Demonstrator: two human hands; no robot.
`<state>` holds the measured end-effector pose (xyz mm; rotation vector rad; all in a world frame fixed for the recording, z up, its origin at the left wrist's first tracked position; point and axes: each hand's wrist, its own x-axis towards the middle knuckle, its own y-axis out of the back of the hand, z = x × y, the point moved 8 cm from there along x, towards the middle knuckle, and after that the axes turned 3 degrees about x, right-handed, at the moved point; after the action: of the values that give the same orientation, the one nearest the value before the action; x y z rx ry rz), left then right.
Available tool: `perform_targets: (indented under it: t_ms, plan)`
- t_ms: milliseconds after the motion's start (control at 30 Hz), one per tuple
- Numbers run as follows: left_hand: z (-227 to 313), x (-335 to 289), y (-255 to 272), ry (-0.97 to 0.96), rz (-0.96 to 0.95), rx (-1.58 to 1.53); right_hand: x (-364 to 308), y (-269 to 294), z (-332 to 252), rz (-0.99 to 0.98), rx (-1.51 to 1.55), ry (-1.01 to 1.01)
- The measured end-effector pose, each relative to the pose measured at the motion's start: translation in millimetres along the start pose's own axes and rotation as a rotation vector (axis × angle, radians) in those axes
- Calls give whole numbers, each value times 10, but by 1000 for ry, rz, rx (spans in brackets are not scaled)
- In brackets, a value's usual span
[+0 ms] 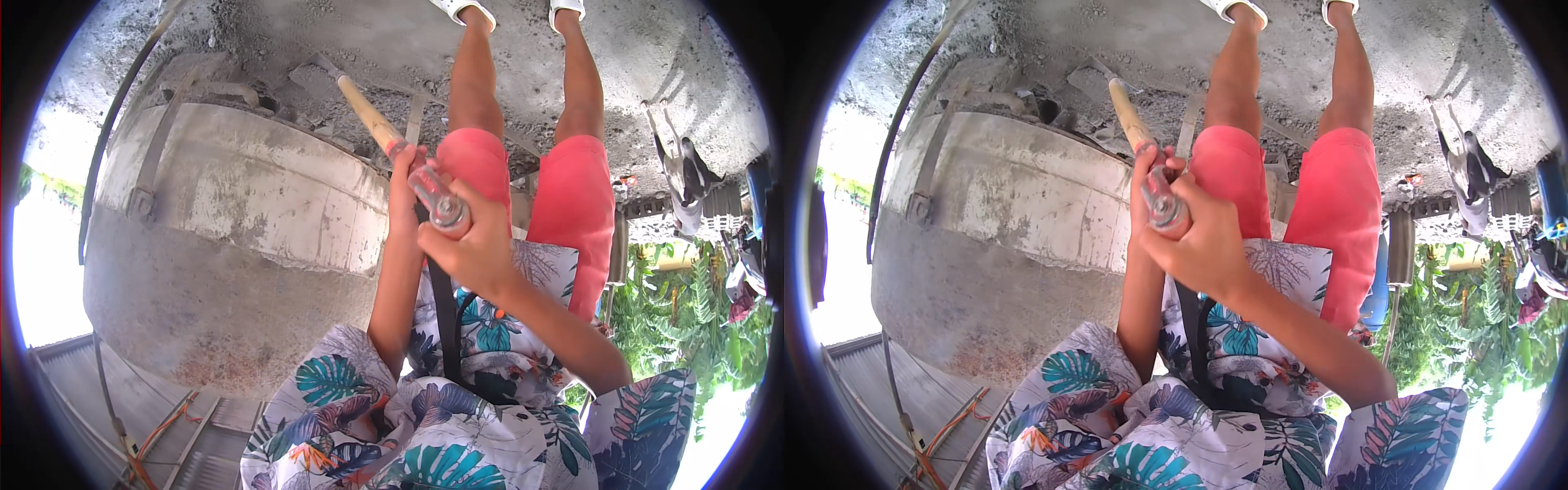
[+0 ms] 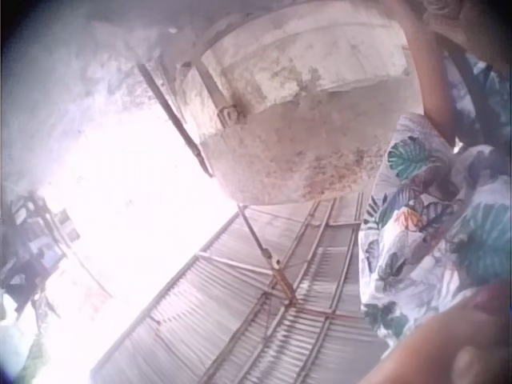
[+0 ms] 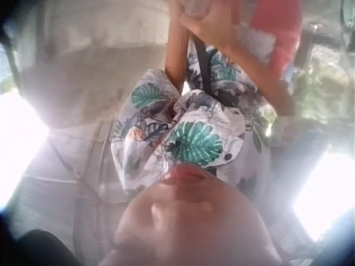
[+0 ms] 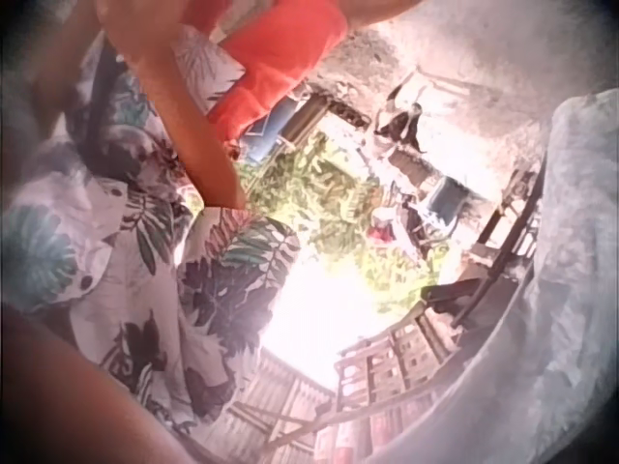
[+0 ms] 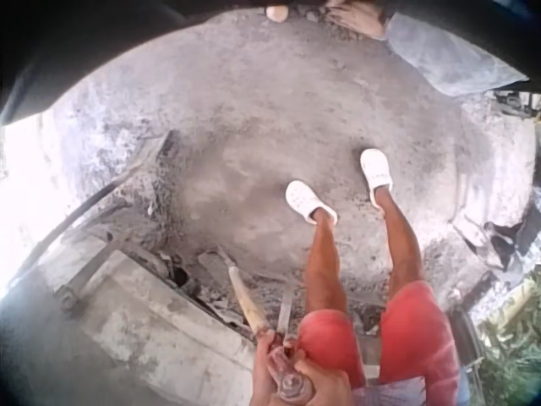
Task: The person uses a shovel to move wet mixture on the ground, pushing and lifting the material repeatedly near a cement mixer.
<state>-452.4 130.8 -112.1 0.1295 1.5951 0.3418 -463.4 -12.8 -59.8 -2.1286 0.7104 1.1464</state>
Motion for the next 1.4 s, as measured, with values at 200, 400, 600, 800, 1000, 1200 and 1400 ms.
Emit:
perform_targets:
  t_ms: [200, 400, 600, 800, 1000, 1200, 1400]
  plan:
    - [459, -114, 425, 138, -250, -82, -10, -860, 167, -16, -166, -22]
    - [618, 1028, 393, -138, -74, 43, 877, -464, 404, 143, -201, -64]
    - [387, 1089, -96, -173, -176, -4, 1033, -108, 573, 150, -282, -53]
    - [392, 1117, 62, -165, -73, -206, 899, -70, 628, 30, -97, -157]
    - [79, 1642, -139, -50, -266, -645, 398, 764, 421, 144, 135, -396]
    - [-131, 2120, -612, -16, -484, -720, 227, 1591, -118, 339, 40, -74]
    - [-627, 1981, -1136, 56, -256, -469, 77, 2564, -264, 692, -337, 142]
